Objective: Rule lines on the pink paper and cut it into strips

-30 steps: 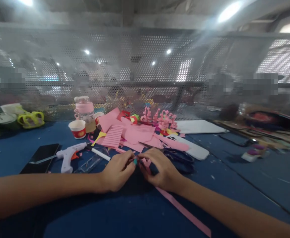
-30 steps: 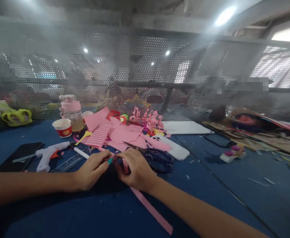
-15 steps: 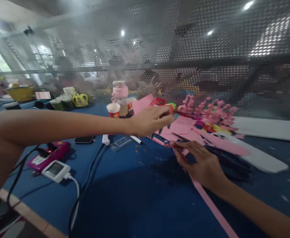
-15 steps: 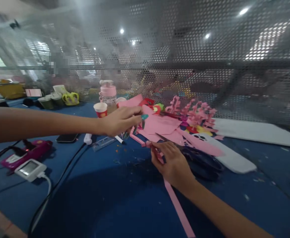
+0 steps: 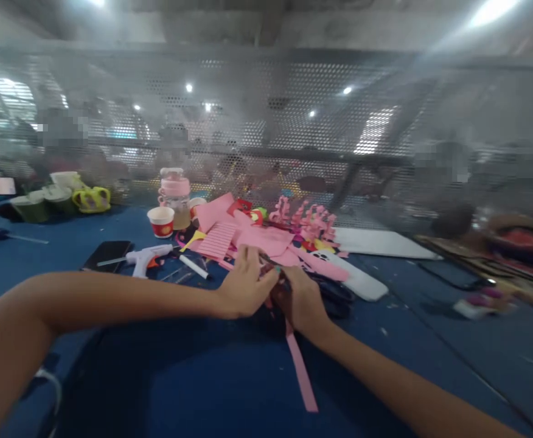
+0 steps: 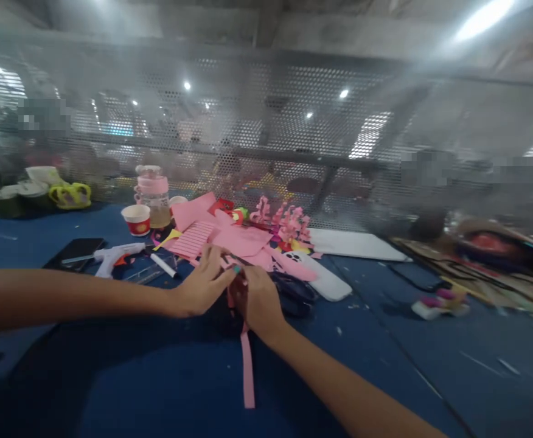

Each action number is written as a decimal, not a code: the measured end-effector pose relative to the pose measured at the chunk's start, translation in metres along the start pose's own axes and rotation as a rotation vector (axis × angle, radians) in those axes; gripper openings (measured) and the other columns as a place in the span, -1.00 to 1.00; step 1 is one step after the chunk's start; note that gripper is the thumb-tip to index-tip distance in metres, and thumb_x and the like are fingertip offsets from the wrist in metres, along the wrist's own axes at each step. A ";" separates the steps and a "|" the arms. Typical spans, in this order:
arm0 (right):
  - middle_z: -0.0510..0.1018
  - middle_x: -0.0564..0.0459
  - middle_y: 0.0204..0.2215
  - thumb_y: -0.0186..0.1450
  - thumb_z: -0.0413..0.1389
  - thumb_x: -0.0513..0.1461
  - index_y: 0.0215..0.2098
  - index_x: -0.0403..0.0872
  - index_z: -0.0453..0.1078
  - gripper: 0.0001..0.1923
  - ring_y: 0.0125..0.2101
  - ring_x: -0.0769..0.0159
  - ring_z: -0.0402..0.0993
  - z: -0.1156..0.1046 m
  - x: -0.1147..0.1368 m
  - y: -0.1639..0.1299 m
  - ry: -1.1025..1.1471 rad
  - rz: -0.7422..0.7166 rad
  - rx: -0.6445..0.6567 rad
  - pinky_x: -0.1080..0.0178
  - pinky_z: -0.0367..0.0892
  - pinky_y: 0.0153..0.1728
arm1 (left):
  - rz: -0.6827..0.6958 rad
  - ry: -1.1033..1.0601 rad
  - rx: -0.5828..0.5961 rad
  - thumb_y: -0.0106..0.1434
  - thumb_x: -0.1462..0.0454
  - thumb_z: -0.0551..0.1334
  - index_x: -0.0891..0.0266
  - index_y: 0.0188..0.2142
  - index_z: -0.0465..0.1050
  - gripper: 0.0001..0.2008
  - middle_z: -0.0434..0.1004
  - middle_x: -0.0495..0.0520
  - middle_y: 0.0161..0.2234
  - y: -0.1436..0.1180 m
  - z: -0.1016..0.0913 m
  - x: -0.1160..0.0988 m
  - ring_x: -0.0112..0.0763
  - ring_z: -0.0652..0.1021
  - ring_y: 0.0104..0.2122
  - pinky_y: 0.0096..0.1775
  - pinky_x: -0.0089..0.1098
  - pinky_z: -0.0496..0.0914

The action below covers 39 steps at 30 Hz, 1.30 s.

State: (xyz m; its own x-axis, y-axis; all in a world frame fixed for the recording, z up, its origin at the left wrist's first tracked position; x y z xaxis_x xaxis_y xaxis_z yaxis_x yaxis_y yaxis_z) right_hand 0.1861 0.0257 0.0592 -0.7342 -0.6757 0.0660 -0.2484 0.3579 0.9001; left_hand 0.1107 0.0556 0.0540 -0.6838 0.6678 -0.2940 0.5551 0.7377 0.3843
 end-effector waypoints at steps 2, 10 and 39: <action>0.53 -0.03 -0.53 0.24 -0.01 -0.30 -0.33 -0.10 0.37 -0.89 -0.51 0.23 0.45 0.001 -0.002 0.003 0.048 0.019 0.011 0.25 0.36 -0.52 | -0.036 -0.129 -0.129 0.25 0.31 0.03 0.18 -0.17 0.29 -0.84 0.23 0.14 -0.08 -0.003 -0.009 0.014 -0.17 0.23 0.01 0.09 -0.06 0.14; 0.56 -0.04 -0.50 0.24 0.01 -0.36 -0.31 -0.14 0.40 -0.87 -0.48 0.25 0.49 0.000 -0.002 0.008 0.113 0.042 -0.023 0.23 0.42 -0.44 | -0.172 -0.646 -0.096 0.22 0.26 -0.01 0.25 -0.11 0.27 -0.74 0.42 0.12 -0.17 0.001 0.005 0.049 -0.27 0.41 -0.13 -0.04 -0.22 0.28; 0.53 -0.04 -0.53 0.24 0.03 -0.40 -0.32 -0.18 0.41 -0.87 -0.47 0.25 0.42 0.006 0.011 0.005 0.019 -0.089 0.089 0.19 0.38 -0.43 | -0.039 -0.201 0.060 0.20 0.27 -0.07 0.16 -0.42 0.10 -0.92 0.22 -0.03 -0.46 -0.005 0.006 0.029 -0.36 0.32 -0.43 -0.34 -0.31 0.25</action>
State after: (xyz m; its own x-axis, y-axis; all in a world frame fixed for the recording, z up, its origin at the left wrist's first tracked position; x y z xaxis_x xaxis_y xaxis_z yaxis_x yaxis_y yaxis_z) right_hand 0.1731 0.0236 0.0620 -0.6948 -0.7192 -0.0030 -0.3676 0.3516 0.8610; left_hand 0.0916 0.0719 0.0382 -0.6001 0.6409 -0.4786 0.5618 0.7636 0.3182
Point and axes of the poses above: each hand's wrist, its own y-axis towards the middle knuckle, its own z-axis out of the palm, x = y × z, the point moved 9 cm from there along y, towards the middle knuckle
